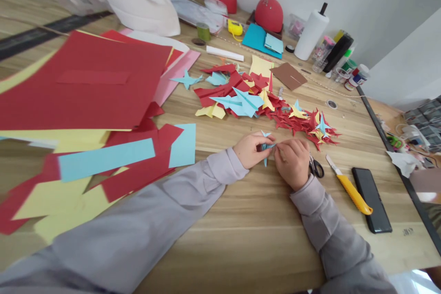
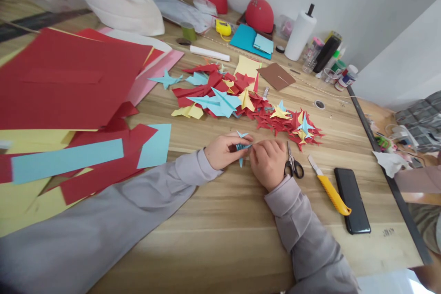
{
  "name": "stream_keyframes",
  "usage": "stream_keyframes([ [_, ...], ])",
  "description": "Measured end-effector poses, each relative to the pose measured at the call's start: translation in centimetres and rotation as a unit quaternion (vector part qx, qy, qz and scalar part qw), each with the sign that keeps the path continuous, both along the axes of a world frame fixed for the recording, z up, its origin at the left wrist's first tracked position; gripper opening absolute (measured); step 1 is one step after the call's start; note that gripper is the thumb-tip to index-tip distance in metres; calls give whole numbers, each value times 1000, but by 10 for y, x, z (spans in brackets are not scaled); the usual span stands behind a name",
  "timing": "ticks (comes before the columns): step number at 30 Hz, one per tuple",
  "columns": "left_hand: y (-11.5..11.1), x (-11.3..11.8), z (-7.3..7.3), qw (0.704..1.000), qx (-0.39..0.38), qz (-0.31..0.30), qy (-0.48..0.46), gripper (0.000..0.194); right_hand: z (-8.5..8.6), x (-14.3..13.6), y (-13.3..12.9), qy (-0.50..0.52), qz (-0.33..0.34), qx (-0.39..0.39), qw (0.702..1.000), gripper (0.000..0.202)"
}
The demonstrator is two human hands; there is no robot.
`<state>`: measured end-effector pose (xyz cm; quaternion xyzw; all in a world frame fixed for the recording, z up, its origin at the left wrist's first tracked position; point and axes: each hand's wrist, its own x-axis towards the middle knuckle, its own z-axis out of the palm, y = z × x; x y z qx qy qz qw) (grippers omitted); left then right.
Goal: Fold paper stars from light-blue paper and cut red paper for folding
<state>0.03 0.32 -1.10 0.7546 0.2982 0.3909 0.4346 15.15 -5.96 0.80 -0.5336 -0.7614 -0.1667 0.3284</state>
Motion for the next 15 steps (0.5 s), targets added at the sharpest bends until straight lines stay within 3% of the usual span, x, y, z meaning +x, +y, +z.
stream_keyframes([
  [4,3,-1,1,999,-27,-9,-20,19,6,-1,-1,-98,21,-7,995,16],
  [8,3,-3,4,998,-51,-2,-46,19,8,-2,-2,-85,53,-20,995,18],
  [12,1,-4,7,998,-50,-4,-46,17,5,-1,0,98,72,-79,989,15],
  [15,-1,-4,9,999,-36,-4,-38,17,3,0,2,261,87,-136,952,16],
])
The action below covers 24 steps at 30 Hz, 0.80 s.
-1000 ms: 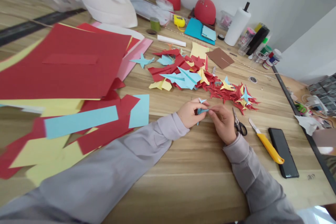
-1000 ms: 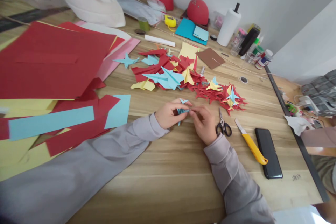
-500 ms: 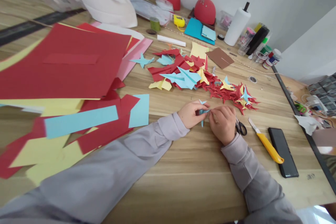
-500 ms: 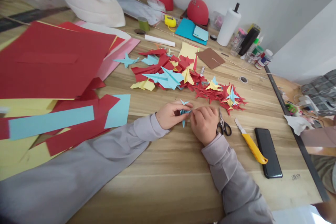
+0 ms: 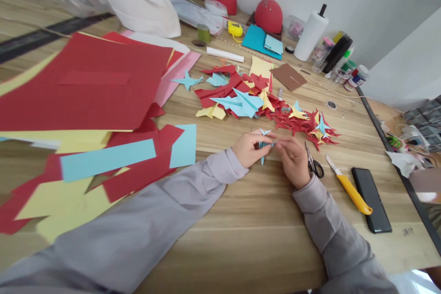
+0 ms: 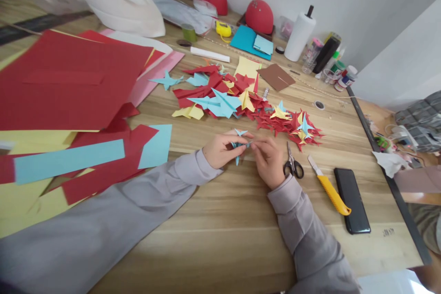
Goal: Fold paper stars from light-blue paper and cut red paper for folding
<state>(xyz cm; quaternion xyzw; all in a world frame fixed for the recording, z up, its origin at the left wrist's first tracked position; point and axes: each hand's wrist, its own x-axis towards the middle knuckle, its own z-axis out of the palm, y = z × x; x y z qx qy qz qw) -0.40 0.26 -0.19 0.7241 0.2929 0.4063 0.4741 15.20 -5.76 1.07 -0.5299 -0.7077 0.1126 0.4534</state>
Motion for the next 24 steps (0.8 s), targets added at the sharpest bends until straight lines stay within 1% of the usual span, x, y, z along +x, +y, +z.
stream_keyframes([
  [3,-1,0,1,1000,7,3,9,18,0,0,2,88,11,-35,995,14],
  [7,-1,0,0,1000,13,2,11,17,0,0,3,132,8,-57,990,14],
  [11,-1,0,-1,1000,28,1,13,15,-3,1,4,153,0,-73,986,13],
  [17,-2,-1,1,999,38,-2,22,17,-7,2,5,179,-5,-90,980,11],
  [21,-1,-1,1,999,45,-6,16,18,-8,3,6,169,-3,-104,980,10],
  [24,-1,0,-1,998,58,-7,18,16,-9,1,6,149,7,-88,985,8],
])
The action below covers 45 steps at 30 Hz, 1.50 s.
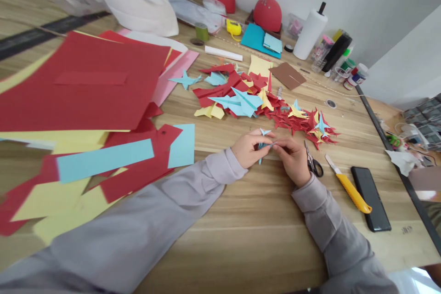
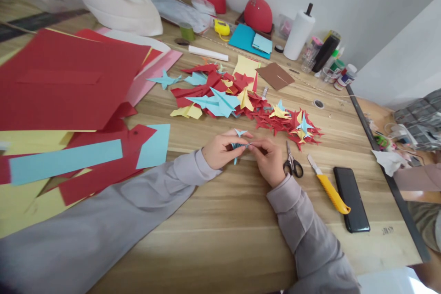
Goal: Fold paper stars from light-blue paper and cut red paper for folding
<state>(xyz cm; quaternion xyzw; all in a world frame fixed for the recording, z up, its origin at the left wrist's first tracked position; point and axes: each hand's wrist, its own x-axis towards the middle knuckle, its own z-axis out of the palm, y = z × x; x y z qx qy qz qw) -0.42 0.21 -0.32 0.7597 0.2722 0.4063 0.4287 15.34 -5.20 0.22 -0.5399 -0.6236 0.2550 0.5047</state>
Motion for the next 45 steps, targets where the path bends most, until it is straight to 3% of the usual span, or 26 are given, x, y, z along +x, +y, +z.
stream_keyframes([
  [9,0,3,-4,1000,14,7,5,15,7,-6,-6,-142,-58,97,983,7],
  [22,0,4,-10,1000,24,9,-2,11,2,-2,-5,-161,-27,64,984,8],
  [28,0,5,-11,999,32,11,4,12,-4,0,-5,-93,-23,4,995,8],
  [45,-2,6,-11,999,22,23,27,10,-5,1,-5,-94,-11,-22,995,14],
])
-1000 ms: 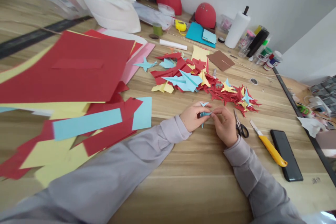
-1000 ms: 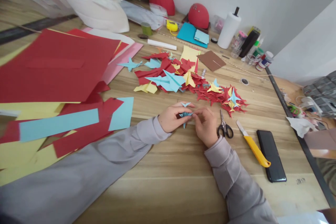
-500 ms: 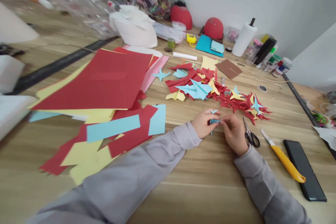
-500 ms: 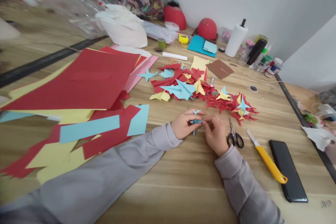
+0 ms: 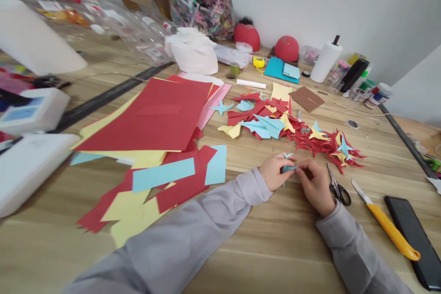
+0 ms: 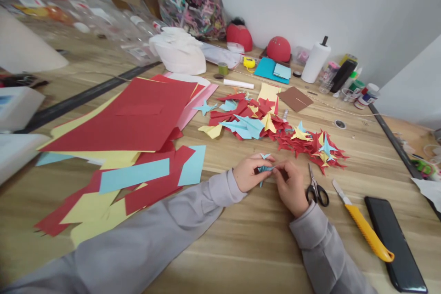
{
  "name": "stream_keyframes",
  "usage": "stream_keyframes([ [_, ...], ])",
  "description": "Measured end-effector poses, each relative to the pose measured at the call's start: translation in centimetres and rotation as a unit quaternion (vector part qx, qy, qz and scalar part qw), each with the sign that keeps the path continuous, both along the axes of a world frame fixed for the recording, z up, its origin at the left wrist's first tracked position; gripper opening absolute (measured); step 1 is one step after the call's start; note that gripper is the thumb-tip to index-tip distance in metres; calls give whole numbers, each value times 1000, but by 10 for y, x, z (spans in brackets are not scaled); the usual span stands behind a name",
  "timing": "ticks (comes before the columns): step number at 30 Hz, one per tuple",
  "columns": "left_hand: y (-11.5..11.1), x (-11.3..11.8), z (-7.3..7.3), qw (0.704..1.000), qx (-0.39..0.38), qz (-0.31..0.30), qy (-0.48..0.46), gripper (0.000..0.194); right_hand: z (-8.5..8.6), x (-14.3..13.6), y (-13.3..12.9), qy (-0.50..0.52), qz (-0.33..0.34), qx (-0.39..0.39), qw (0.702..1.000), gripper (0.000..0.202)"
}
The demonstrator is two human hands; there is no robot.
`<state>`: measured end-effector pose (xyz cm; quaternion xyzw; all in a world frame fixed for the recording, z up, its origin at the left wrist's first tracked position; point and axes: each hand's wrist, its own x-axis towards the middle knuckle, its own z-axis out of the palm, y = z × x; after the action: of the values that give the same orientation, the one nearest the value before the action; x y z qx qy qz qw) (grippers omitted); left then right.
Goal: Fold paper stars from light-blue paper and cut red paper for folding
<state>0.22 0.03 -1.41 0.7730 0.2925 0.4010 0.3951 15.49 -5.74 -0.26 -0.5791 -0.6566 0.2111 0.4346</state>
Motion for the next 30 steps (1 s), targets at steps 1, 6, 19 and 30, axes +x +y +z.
stream_keyframes([
  [1,0,0,0,1000,1,0,-1,10,0,0,0,-1,-2,-3,1000,15],
  [6,1,0,-1,1000,2,-5,-5,12,0,0,0,-3,-15,-13,1000,15],
  [19,5,0,-2,993,-103,3,-65,13,-2,0,2,147,-29,-46,988,21],
  [30,4,-3,1,997,-63,6,-38,12,4,-2,1,125,1,-56,991,25],
])
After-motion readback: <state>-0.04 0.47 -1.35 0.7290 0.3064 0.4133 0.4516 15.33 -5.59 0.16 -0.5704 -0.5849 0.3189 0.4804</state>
